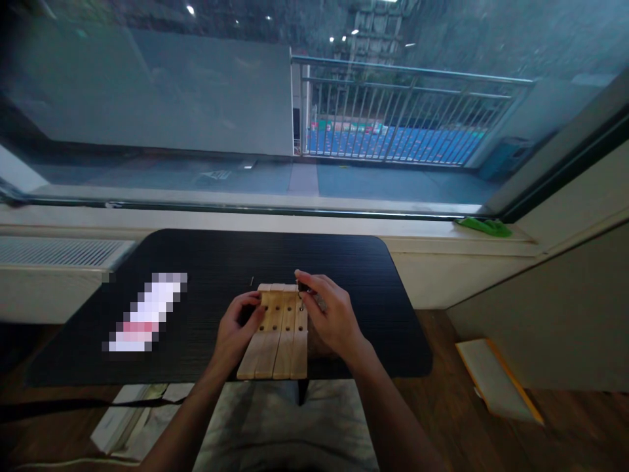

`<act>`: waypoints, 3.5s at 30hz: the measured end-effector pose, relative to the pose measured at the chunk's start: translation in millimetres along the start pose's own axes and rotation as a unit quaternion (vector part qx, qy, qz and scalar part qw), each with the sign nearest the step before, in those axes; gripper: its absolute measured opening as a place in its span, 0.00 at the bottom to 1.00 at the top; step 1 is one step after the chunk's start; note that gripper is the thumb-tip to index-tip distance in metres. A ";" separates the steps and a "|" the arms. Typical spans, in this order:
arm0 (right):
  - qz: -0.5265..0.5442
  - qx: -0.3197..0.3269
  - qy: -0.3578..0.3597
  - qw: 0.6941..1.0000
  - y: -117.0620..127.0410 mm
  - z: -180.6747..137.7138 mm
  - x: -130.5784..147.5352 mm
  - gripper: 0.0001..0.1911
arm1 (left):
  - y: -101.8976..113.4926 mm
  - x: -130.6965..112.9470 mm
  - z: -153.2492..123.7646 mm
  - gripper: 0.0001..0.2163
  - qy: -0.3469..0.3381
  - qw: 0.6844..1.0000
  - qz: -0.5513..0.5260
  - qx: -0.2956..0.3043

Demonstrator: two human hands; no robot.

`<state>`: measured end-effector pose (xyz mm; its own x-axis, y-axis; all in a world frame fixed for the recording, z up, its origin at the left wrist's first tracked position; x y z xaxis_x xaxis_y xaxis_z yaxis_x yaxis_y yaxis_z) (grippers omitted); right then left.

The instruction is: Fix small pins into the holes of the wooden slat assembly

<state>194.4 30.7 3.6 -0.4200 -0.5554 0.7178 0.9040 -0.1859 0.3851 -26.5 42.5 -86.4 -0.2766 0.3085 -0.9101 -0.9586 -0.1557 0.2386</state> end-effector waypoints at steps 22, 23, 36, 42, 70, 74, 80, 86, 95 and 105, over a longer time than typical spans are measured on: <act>-0.010 0.015 0.015 1.000 0.8 0.1 -1.1 0.23 | -3.0 -0.5 2.0 0.08 -0.001 1.000 0.004 -0.002; -0.011 0.015 0.014 1.000 0.6 0.1 -1.1 0.22 | -3.0 -0.8 2.0 0.08 -0.001 1.000 0.002 -0.001; -0.031 0.006 0.031 0.999 6.3 -0.3 6.7 0.24 | -2.3 -0.4 1.7 0.07 -0.004 1.000 -0.002 0.003; -0.011 0.022 0.026 0.999 4.6 2.4 6.4 0.22 | -4.1 0.9 0.8 0.07 -0.001 1.000 -0.004 0.000; -0.013 -0.007 -0.007 1.000 12.4 0.8 1.9 0.19 | -1.3 1.5 5.2 0.06 -0.005 1.000 0.000 -0.006; -0.013 -0.005 -0.013 1.000 9.4 2.7 1.7 0.19 | -1.9 2.2 5.4 0.06 -0.007 1.000 0.000 -0.007; -0.008 -0.015 -0.014 1.000 8.8 3.5 1.6 0.19 | -1.8 2.8 5.6 0.06 -0.008 1.000 -0.002 -0.009; -0.003 -0.018 -0.006 1.000 7.9 2.8 1.8 0.19 | -3.0 0.5 6.3 0.05 -0.009 1.000 -0.001 -0.006; 0.010 -0.013 -0.010 1.000 7.3 1.3 2.1 0.19 | -2.9 -1.2 5.9 0.06 -0.004 1.000 -0.003 -0.004; 0.010 -0.011 -0.021 1.000 7.0 2.1 -3.4 0.17 | -5.3 0.5 1.4 0.05 -0.014 1.000 -0.001 -0.006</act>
<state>202.0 33.0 5.1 -0.4038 -0.5250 0.7492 0.9139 -0.1932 0.3571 -21.6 44.8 -87.6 -0.2776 0.3354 -0.9002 -0.9580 -0.1672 0.2331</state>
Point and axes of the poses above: each hand's wrist, its own z-axis towards the middle knuckle, its own y-axis out of the back of the hand, x = y × z, the point moved 3 cm from there along z, towards the middle knuckle, and after that the axes turned 6 degrees about -y, right-handed, at the moved point
